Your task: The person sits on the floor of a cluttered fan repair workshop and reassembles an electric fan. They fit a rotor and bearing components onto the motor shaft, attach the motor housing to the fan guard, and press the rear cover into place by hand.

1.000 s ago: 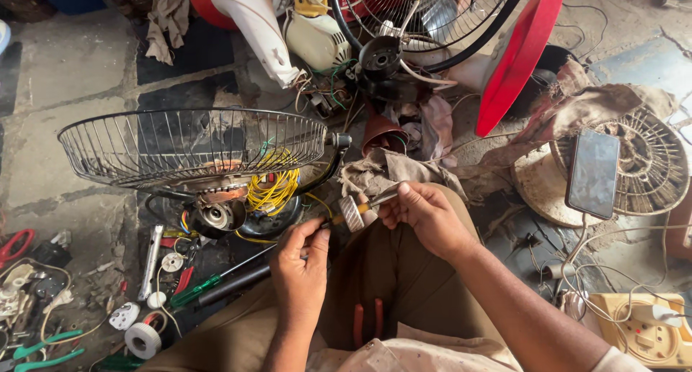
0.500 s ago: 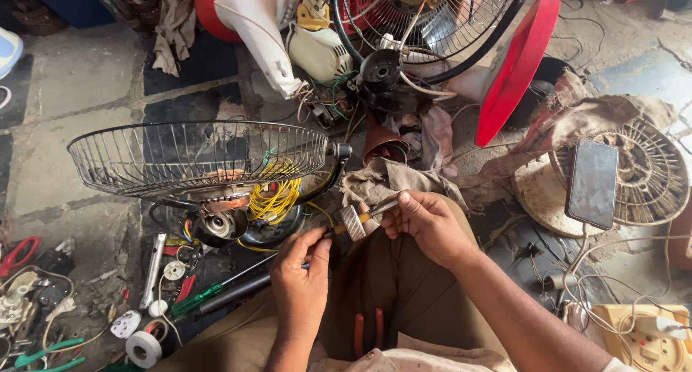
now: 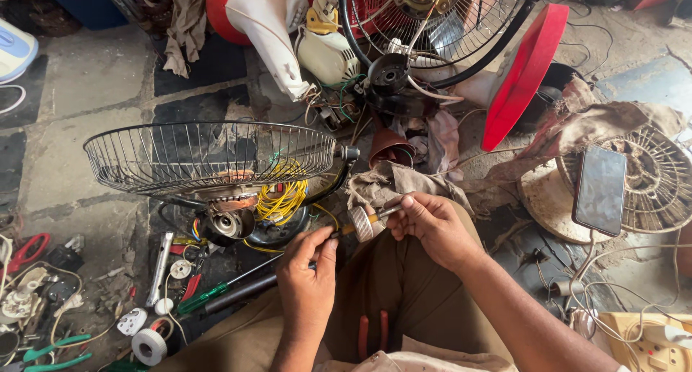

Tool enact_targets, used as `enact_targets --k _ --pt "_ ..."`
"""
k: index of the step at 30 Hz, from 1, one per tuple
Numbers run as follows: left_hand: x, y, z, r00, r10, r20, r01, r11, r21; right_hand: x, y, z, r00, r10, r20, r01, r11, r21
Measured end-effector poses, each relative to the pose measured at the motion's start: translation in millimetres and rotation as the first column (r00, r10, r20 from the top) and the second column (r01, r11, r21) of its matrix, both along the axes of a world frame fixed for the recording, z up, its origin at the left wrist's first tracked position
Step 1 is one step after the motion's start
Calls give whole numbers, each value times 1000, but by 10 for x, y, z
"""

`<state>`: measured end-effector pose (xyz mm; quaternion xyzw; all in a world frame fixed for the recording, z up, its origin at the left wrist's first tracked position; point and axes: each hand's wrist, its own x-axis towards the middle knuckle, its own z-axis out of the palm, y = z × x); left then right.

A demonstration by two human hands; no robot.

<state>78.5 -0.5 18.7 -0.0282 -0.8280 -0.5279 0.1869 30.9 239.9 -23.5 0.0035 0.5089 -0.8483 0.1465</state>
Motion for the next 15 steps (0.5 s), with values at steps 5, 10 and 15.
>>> enact_targets --k 5,10,15 --pt "18 30 -18 999 -9 41 7 999 41 -2 10 52 999 -27 31 27 1000 1" --pt "7 48 -83 998 3 56 -6 999 45 18 40 64 1000 -6 20 7 999 -49" --pt "21 58 -117 996 8 84 -10 999 31 11 59 -15 999 -4 -35 4 1000 12"
